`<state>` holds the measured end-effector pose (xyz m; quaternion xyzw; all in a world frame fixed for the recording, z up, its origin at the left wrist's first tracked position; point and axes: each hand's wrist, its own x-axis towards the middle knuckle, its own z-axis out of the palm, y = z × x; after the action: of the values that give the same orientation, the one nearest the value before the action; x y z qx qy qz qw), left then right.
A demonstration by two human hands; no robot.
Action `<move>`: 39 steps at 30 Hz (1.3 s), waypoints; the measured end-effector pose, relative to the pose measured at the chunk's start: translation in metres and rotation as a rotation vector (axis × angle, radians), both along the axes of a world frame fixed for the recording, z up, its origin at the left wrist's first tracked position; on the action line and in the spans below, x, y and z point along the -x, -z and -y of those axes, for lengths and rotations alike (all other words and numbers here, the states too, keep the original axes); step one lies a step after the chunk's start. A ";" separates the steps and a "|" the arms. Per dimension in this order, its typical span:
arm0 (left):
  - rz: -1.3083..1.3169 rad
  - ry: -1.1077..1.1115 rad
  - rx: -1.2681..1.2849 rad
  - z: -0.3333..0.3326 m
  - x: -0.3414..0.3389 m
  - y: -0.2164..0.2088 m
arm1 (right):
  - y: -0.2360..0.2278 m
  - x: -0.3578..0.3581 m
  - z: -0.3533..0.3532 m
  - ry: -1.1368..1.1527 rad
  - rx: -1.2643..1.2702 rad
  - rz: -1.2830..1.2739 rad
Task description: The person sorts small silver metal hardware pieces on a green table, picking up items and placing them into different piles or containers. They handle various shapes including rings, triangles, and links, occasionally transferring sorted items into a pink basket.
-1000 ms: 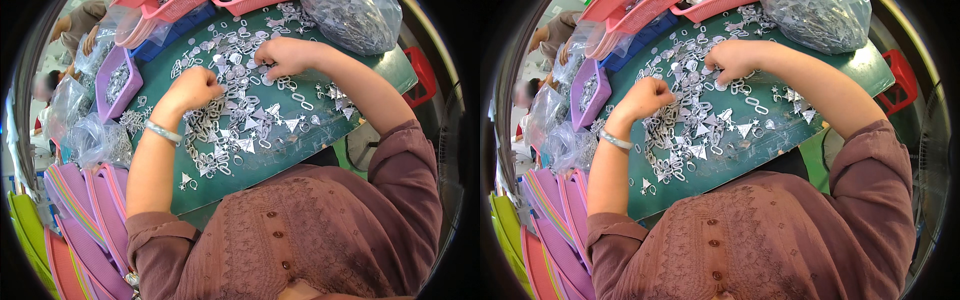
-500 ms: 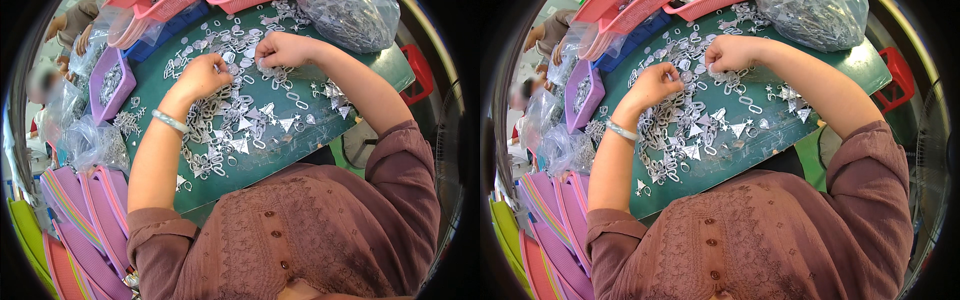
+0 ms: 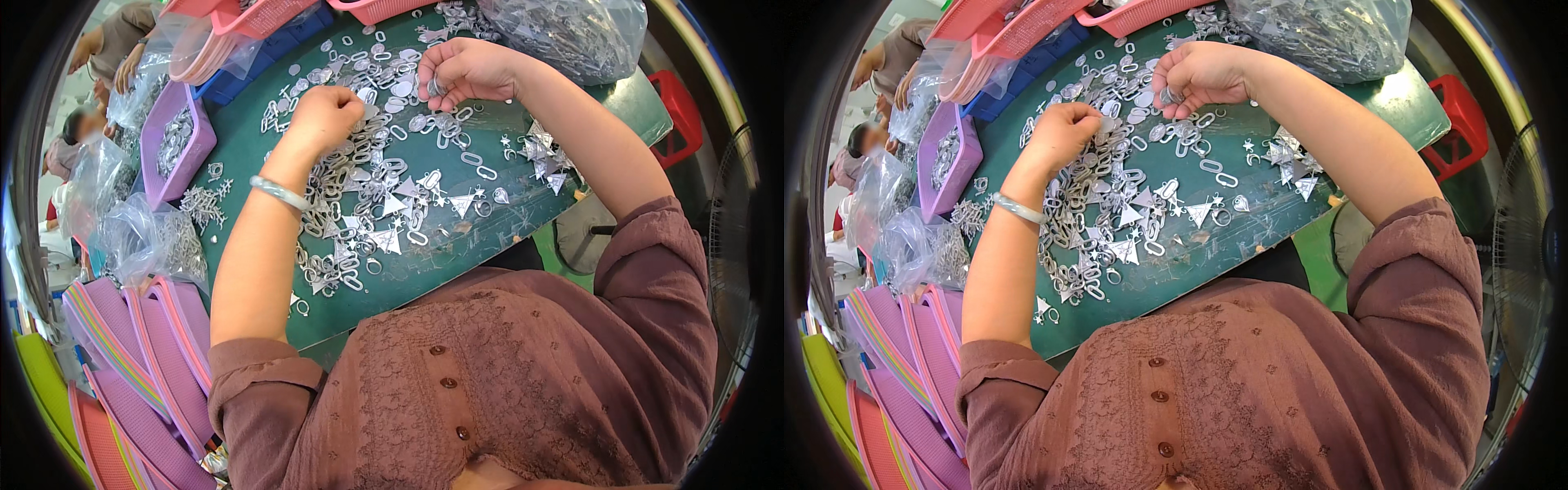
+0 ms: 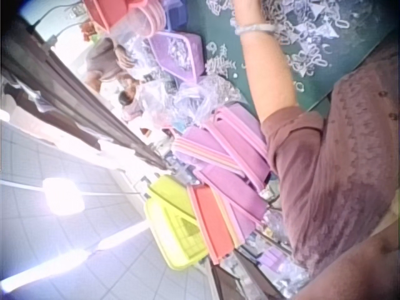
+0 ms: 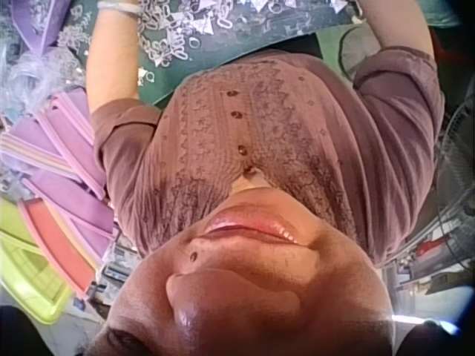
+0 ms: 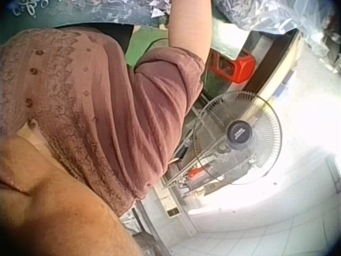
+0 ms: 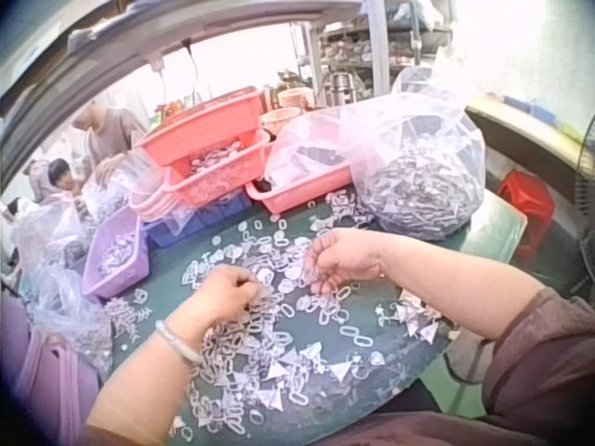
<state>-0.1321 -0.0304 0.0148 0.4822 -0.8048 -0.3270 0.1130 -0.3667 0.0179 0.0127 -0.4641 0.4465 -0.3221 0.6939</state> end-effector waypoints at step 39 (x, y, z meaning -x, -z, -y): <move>-1.236 -0.120 -1.100 -0.014 -0.001 -0.006 | -0.002 -0.001 0.014 0.128 0.204 -0.067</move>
<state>-0.1314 -0.0166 0.0208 0.2442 -0.2957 -0.8735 0.3001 -0.3660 0.0043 0.0151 -0.5133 0.4632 -0.3939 0.6057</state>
